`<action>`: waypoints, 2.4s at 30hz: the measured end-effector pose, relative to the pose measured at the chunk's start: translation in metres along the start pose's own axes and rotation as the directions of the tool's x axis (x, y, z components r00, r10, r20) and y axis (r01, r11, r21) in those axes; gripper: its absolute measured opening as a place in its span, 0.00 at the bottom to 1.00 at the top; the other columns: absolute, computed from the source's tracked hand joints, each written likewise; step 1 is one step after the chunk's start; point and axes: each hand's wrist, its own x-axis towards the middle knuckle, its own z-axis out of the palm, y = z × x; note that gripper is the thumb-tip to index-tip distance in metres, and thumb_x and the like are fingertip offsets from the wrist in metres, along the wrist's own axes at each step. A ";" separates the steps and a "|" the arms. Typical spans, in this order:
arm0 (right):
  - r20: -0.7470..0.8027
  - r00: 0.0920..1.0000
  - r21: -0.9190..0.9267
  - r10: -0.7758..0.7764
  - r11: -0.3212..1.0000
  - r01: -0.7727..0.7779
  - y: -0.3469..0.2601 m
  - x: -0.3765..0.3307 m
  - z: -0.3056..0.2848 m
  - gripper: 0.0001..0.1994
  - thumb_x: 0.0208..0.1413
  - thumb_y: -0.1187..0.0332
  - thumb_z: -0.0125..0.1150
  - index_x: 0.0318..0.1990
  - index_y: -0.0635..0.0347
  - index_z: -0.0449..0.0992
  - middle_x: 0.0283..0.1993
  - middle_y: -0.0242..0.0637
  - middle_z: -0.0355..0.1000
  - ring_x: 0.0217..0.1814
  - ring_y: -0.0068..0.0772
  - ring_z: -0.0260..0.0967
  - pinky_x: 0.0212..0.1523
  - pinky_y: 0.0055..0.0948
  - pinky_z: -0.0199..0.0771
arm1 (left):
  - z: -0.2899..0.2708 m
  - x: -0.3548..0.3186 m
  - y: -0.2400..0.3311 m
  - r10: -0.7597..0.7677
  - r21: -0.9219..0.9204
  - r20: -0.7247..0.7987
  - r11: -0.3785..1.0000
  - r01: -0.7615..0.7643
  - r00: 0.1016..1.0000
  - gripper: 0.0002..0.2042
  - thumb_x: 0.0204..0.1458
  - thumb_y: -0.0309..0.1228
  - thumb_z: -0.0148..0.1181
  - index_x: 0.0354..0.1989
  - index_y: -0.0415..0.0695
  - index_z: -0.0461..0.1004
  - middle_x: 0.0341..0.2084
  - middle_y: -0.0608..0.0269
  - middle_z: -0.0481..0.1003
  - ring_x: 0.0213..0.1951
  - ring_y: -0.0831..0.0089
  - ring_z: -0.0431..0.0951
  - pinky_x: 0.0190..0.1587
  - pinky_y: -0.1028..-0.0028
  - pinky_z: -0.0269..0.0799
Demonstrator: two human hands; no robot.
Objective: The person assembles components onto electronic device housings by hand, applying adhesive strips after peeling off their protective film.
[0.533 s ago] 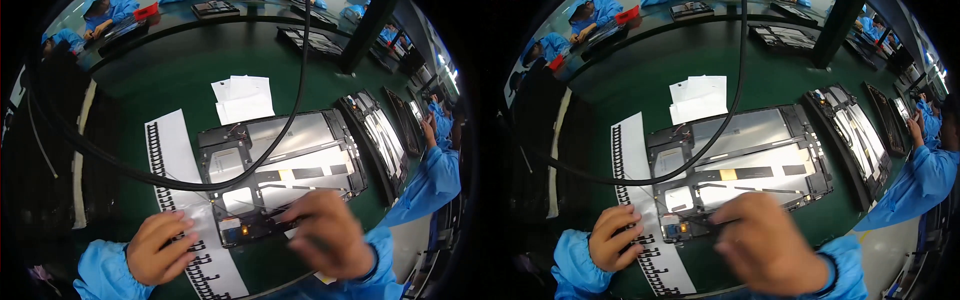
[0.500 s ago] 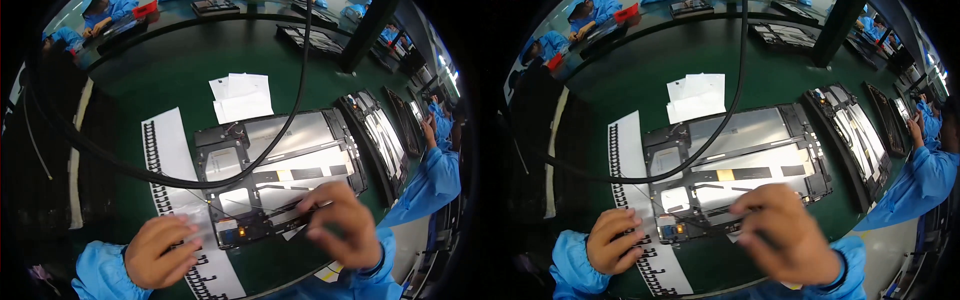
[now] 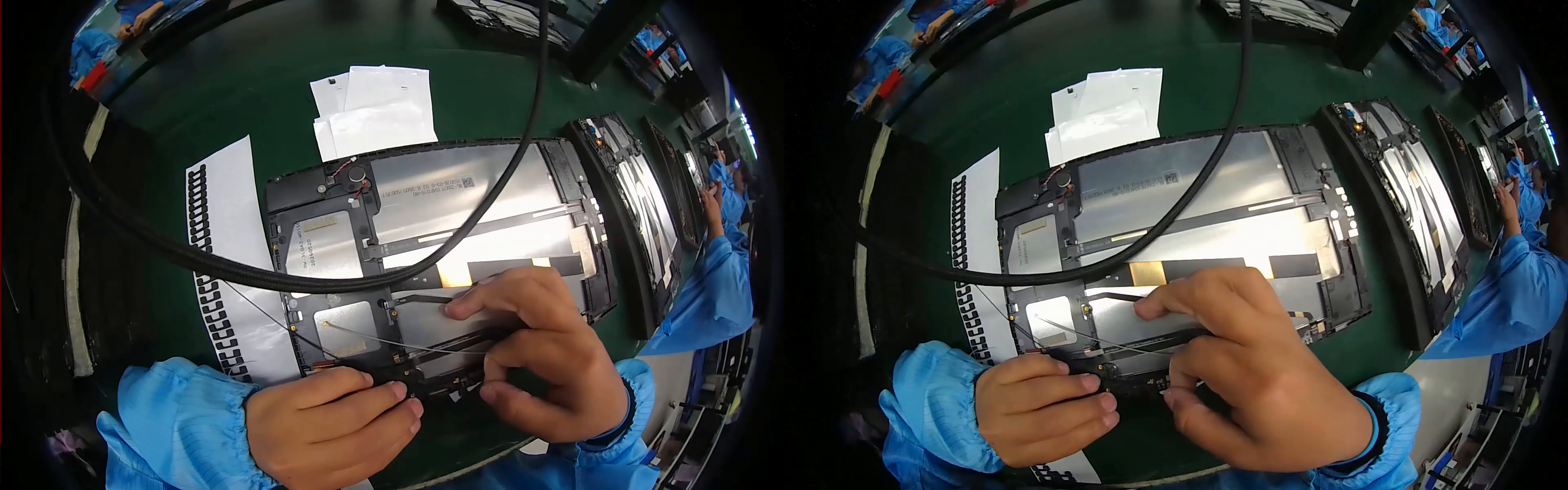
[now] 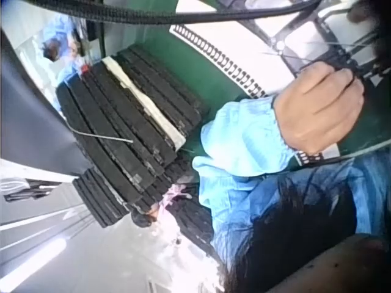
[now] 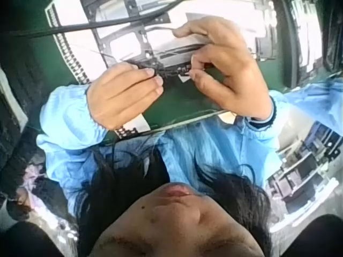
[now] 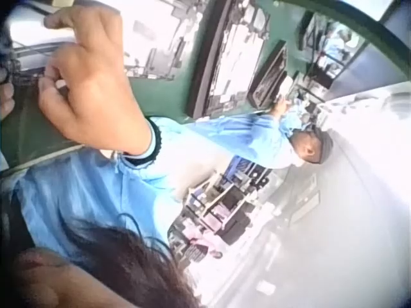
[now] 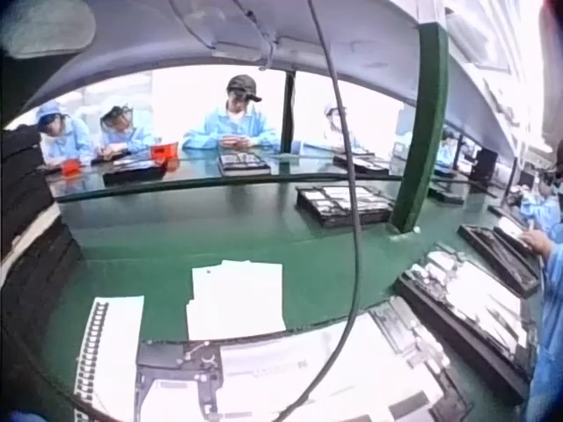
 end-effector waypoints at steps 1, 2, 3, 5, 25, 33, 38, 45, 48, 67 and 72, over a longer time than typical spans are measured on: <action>0.002 1.000 0.003 0.002 1.000 -0.002 0.000 0.000 0.000 0.05 0.30 0.75 0.58 0.19 0.61 0.68 0.46 0.48 0.65 0.48 0.44 0.58 0.48 0.38 0.54 | 0.001 0.000 0.000 -0.003 -0.002 0.002 1.000 0.003 1.000 0.10 0.40 0.23 0.55 0.33 0.44 0.76 0.35 0.65 0.74 0.37 0.72 0.73 0.34 0.77 0.67; 0.000 1.000 0.009 0.006 1.000 -0.006 0.000 0.001 0.000 0.05 0.30 0.75 0.58 0.18 0.61 0.68 0.46 0.48 0.65 0.47 0.44 0.58 0.48 0.38 0.54 | 0.001 0.000 0.000 0.003 0.005 -0.008 1.000 -0.003 1.000 0.10 0.40 0.23 0.55 0.33 0.44 0.76 0.35 0.65 0.74 0.37 0.72 0.73 0.35 0.77 0.67; -0.002 1.000 0.016 0.011 1.000 -0.011 0.000 0.000 0.000 0.05 0.30 0.75 0.58 0.18 0.61 0.68 0.46 0.48 0.65 0.47 0.44 0.58 0.48 0.37 0.54 | 0.002 0.000 0.000 0.009 0.012 -0.018 1.000 -0.008 1.000 0.10 0.40 0.23 0.55 0.33 0.44 0.76 0.35 0.65 0.75 0.36 0.72 0.73 0.35 0.76 0.67; -0.005 1.000 -0.012 0.013 1.000 -0.013 0.001 0.001 0.003 0.05 0.30 0.75 0.58 0.18 0.61 0.68 0.46 0.48 0.65 0.47 0.43 0.58 0.48 0.37 0.54 | 0.003 0.000 0.000 0.008 0.015 -0.023 1.000 -0.008 1.000 0.09 0.40 0.23 0.56 0.33 0.44 0.76 0.35 0.66 0.75 0.36 0.72 0.74 0.35 0.76 0.67; -0.014 1.000 -0.051 0.022 0.998 -0.022 -0.004 0.003 0.004 0.04 0.30 0.76 0.58 0.18 0.60 0.68 0.46 0.46 0.65 0.47 0.42 0.58 0.46 0.36 0.55 | 0.005 0.017 -0.004 0.129 0.011 -0.188 0.992 -0.130 0.974 0.10 0.40 0.23 0.51 0.32 0.31 0.73 0.36 0.49 0.72 0.40 0.59 0.72 0.36 0.69 0.67; -0.178 0.981 0.055 0.078 0.996 -0.069 0.005 -0.012 0.003 0.05 0.28 0.77 0.62 0.19 0.64 0.73 0.38 0.48 0.70 0.46 0.46 0.65 0.47 0.38 0.65 | -0.004 0.021 -0.010 0.268 0.190 0.059 0.943 -0.274 0.962 0.10 0.45 0.23 0.47 0.32 0.33 0.73 0.38 0.52 0.72 0.42 0.61 0.71 0.37 0.71 0.65; -0.139 0.990 0.025 0.016 1.000 -0.013 -0.002 -0.013 0.005 0.09 0.27 0.77 0.65 0.22 0.63 0.74 0.39 0.46 0.68 0.42 0.44 0.66 0.44 0.37 0.67 | 0.000 0.021 -0.012 0.260 0.168 0.052 0.950 -0.265 0.964 0.10 0.45 0.24 0.48 0.32 0.33 0.73 0.38 0.52 0.72 0.42 0.61 0.71 0.37 0.71 0.65; -0.137 0.986 -0.230 -0.098 0.971 0.064 -0.004 -0.014 0.011 0.11 0.25 0.77 0.63 0.24 0.62 0.72 0.39 0.44 0.69 0.40 0.43 0.65 0.41 0.36 0.68 | -0.002 0.026 -0.012 0.257 0.180 0.020 0.950 -0.257 0.966 0.09 0.44 0.24 0.49 0.31 0.33 0.73 0.37 0.53 0.73 0.41 0.63 0.71 0.38 0.72 0.65; -0.142 0.984 -0.252 -0.112 0.965 0.074 -0.007 -0.014 0.014 0.11 0.25 0.78 0.62 0.24 0.62 0.71 0.38 0.44 0.70 0.39 0.43 0.65 0.40 0.35 0.67 | -0.003 0.023 -0.011 0.255 0.175 0.009 0.952 -0.253 0.967 0.09 0.44 0.24 0.49 0.31 0.33 0.73 0.37 0.53 0.73 0.40 0.62 0.72 0.37 0.72 0.66; -0.300 0.930 -0.452 -0.211 0.890 0.057 -0.031 -0.035 0.042 0.13 0.26 0.79 0.59 0.26 0.65 0.70 0.31 0.43 0.68 0.33 0.42 0.65 0.31 0.34 0.65 | -0.011 -0.029 0.005 -0.037 -0.122 -0.129 0.992 0.022 0.991 0.12 0.42 0.23 0.54 0.38 0.38 0.72 0.40 0.56 0.72 0.48 0.61 0.70 0.44 0.71 0.67; -0.322 0.927 -0.282 -0.190 0.954 0.098 -0.065 -0.029 0.107 0.07 0.34 0.76 0.58 0.24 0.67 0.70 0.25 0.41 0.63 0.24 0.36 0.60 0.24 0.31 0.60 | -0.016 -0.059 0.012 -0.306 -0.166 0.086 0.934 0.317 0.948 0.17 0.35 0.27 0.62 0.38 0.42 0.74 0.40 0.54 0.72 0.45 0.58 0.70 0.46 0.61 0.65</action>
